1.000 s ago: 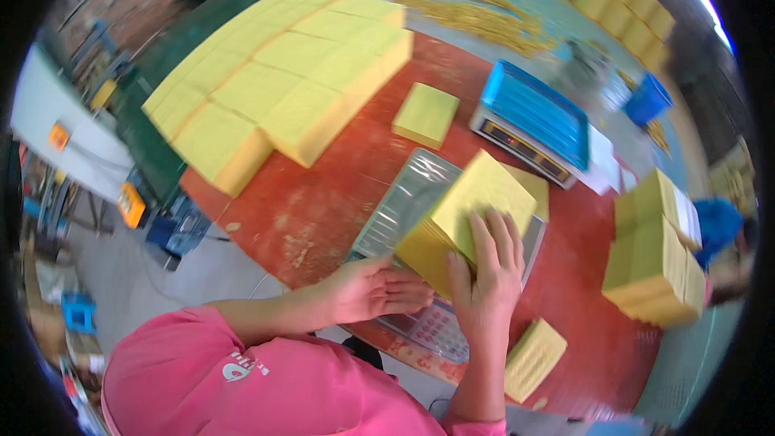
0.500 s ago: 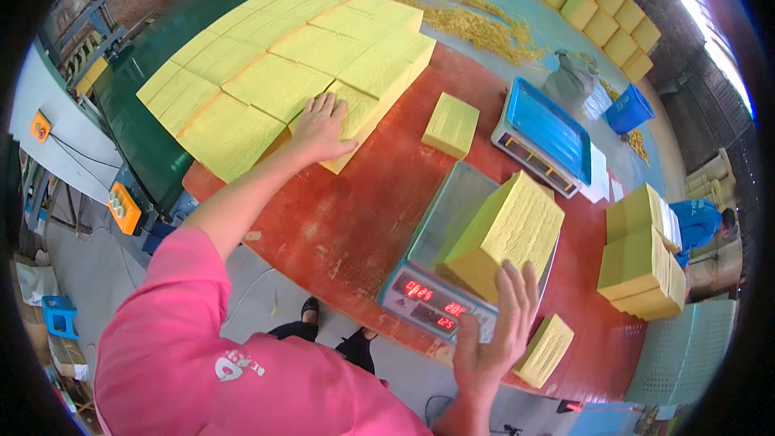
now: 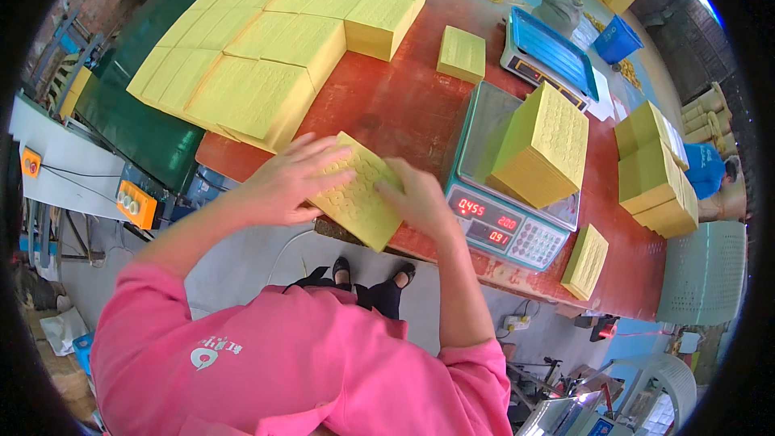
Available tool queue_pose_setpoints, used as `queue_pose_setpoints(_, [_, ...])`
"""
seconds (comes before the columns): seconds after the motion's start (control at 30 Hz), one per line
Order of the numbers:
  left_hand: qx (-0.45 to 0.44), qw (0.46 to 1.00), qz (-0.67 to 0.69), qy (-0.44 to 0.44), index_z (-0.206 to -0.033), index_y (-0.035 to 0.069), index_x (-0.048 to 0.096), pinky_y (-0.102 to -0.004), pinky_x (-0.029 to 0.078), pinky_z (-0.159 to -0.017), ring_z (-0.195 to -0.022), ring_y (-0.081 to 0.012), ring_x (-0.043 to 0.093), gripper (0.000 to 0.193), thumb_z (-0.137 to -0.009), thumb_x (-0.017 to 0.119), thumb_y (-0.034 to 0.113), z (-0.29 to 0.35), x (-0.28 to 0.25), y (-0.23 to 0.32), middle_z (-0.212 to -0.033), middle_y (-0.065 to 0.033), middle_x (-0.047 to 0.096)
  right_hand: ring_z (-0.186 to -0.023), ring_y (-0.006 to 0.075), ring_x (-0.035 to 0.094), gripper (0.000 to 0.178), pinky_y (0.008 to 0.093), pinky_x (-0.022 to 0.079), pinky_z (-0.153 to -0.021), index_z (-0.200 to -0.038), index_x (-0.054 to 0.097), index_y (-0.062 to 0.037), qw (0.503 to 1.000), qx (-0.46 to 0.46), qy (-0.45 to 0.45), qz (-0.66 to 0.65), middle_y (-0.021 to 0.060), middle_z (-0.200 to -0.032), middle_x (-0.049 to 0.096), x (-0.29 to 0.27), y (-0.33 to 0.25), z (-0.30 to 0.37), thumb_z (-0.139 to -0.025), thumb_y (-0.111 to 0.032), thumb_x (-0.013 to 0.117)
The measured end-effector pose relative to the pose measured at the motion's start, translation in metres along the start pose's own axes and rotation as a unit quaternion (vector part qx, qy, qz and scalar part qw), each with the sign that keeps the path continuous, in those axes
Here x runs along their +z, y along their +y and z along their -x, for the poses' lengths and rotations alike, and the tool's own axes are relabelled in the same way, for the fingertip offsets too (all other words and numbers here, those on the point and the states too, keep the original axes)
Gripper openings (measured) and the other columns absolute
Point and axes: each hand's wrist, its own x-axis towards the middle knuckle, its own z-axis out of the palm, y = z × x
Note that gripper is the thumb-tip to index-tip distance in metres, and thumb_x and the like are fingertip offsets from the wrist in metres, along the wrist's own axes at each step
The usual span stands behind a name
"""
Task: The recorder is weighing stacks of embossed yellow paper or napkins and arranging them on a conveyor and workbench for industrial packaging.
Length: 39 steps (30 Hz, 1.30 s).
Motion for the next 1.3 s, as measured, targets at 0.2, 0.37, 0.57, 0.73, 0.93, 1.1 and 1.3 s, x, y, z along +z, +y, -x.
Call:
queue_pose_setpoints(0.2, [-0.486,0.609,0.591,0.208,-0.145,0.011,0.039,-0.0479,0.032,-0.108,-0.127,-0.0205,0.046,0.071,-0.089,0.069,0.041,0.13,0.103,0.058,-0.139,-0.0089,0.05,-0.098,0.0372,0.067,0.05,0.0426,0.05,-0.086,-0.127,0.056,-0.0004,0.996,0.078,-0.023,-0.024,0.0258,-0.104,0.067,0.031,-0.02,0.044,-0.087,-0.029,0.064])
queue_pose_setpoints(0.37, [-0.361,0.357,0.826,0.245,-0.15,0.014,0.029,-0.0408,0.031,-0.109,-0.129,-0.0199,0.046,0.068,-0.097,0.051,0.052,0.089,0.118,0.09,-0.143,-0.002,0.047,-0.102,0.0371,0.065,0.051,0.0428,0.05,-0.087,-0.125,0.055,0.0008,0.995,0.091,0.035,-0.019,0.0248,-0.11,0.065,0.06,-0.026,0.073,-0.087,-0.031,0.066])
queue_pose_setpoints(0.57, [-0.401,0.397,0.775,0.286,-0.15,0.011,0.024,-0.0401,0.033,-0.112,-0.133,-0.0219,0.042,0.061,-0.099,0.051,0.031,0.084,0.084,0.118,-0.147,-0.009,0.041,-0.104,0.041,0.061,0.056,0.0454,0.049,-0.089,-0.127,0.051,0.0012,0.994,0.071,0.074,-0.024,0.0253,-0.111,0.063,0.083,-0.027,0.097,-0.085,-0.033,0.068])
queue_pose_setpoints(0.73, [-0.432,0.419,0.761,0.243,-0.144,0.004,0.034,-0.0368,0.038,-0.108,-0.131,-0.0223,0.046,0.055,-0.097,0.052,0.027,0.086,0.093,0.11,-0.141,-0.0141,0.047,-0.11,0.0304,0.062,0.064,0.0384,0.05,-0.091,-0.134,0.047,0.0042,0.976,0.093,0.038,-0.195,0.0215,-0.121,0.062,0.066,-0.001,0.112,-0.091,-0.038,0.065])
queue_pose_setpoints(0.93, [-0.4,0.46,0.765,0.208,-0.133,-0.001,0.048,-0.0351,0.044,-0.103,-0.12,-0.0213,0.055,0.042,-0.099,0.047,0.024,0.048,0.039,0.129,-0.13,-0.0142,0.057,-0.108,0.0183,0.06,0.063,0.0318,0.054,-0.079,-0.14,0.046,0.0012,0.903,0.186,0.009,-0.387,0.0141,-0.127,0.059,0.016,0.032,0.134,-0.097,-0.044,0.057])
queue_pose_setpoints(1.1, [-0.274,0.571,0.762,0.132,-0.138,-0.002,0.045,-0.0361,0.042,-0.106,-0.126,-0.0229,0.053,0.053,-0.098,0.045,0.033,-0.076,-0.024,0.127,-0.138,-0.0156,0.053,-0.097,0.0162,0.062,0.057,0.0282,0.053,-0.069,-0.137,0.047,0.002,0.875,0.109,0.105,-0.46,0.0107,-0.116,0.063,-0.093,0.002,0.135,-0.098,-0.037,0.056])
queue_pose_setpoints(1.3, [-0.175,0.596,0.777,0.104,-0.133,0.008,0.054,-0.0376,0.044,-0.098,-0.118,-0.0226,0.055,0.047,-0.093,0.06,0.033,-0.265,-0.049,0.082,-0.131,-0.0138,0.056,-0.073,0.0132,0.061,0.044,0.0267,0.05,-0.061,-0.123,0.059,0.0016,0.865,0.024,0.227,-0.447,0.0052,-0.096,0.065,-0.233,0.034,0.072,-0.096,-0.033,0.059])
